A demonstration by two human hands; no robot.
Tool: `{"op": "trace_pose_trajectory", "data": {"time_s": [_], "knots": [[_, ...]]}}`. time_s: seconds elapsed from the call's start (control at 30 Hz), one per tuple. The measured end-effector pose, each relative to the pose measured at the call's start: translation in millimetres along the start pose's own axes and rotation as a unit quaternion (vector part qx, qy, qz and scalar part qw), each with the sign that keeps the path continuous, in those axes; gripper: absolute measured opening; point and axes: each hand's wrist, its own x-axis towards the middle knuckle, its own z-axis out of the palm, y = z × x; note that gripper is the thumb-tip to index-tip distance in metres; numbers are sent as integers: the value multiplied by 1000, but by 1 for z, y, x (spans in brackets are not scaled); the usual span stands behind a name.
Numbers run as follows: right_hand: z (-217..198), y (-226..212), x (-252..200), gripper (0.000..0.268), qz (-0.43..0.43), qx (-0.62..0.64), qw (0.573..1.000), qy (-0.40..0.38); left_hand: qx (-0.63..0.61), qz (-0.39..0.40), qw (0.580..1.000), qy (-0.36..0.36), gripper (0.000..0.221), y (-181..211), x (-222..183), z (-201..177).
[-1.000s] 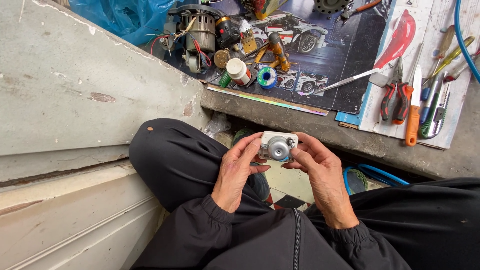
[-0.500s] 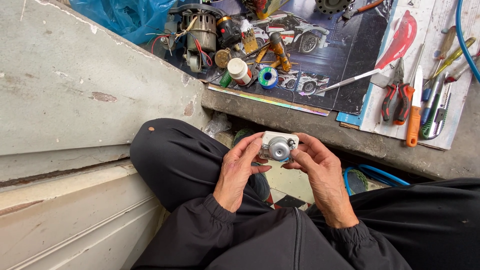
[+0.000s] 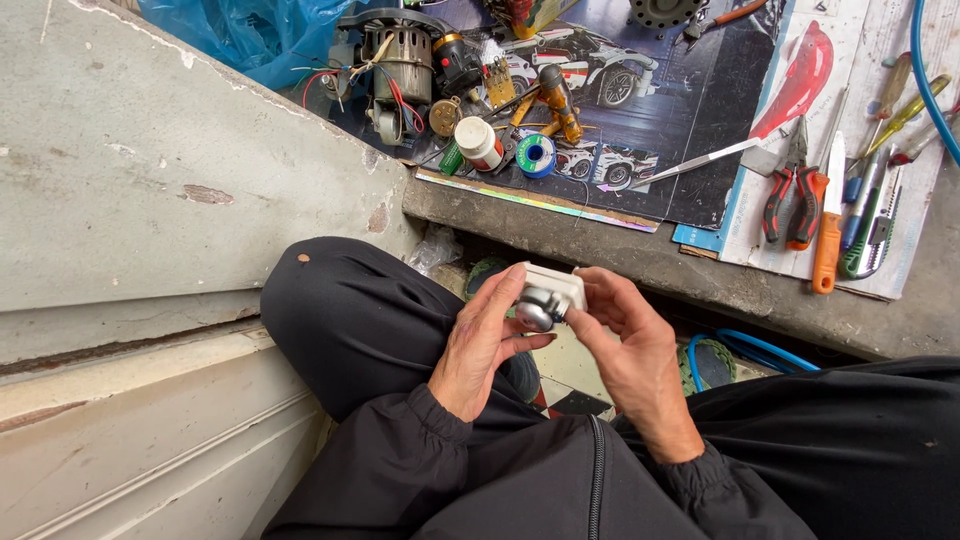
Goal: Disassembling a small electrical timer unit using pliers and manual force to separate the casing and internal components.
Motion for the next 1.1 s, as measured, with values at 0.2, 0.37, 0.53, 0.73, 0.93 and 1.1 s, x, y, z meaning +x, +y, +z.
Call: {"op": "trace_pose_trajectory", "data": {"time_s": [0.2,0.37,0.53,0.73,0.93,1.1], "knots": [[1,-12,-7,38,-111,-96,985,-95,-33,10,999,-29,66,22,-7,13],[1,3,-1,38,72,98,992,-19,-23,85,994,-61,64,17,-8,12],[11,1,-1,47,171,267,947,-57,-13,144,985,-96,62,2,0,2],[15,-10,-1,46,192,271,942,-37,4,158,977,-141,63,-1,3,1],[17,-3,-2,47,171,256,951,3,8,96,995,-37,72,-2,-5,10],[19,-1,-2,47,168,236,957,25,-6,38,999,33,63,-11,-5,5]]}}
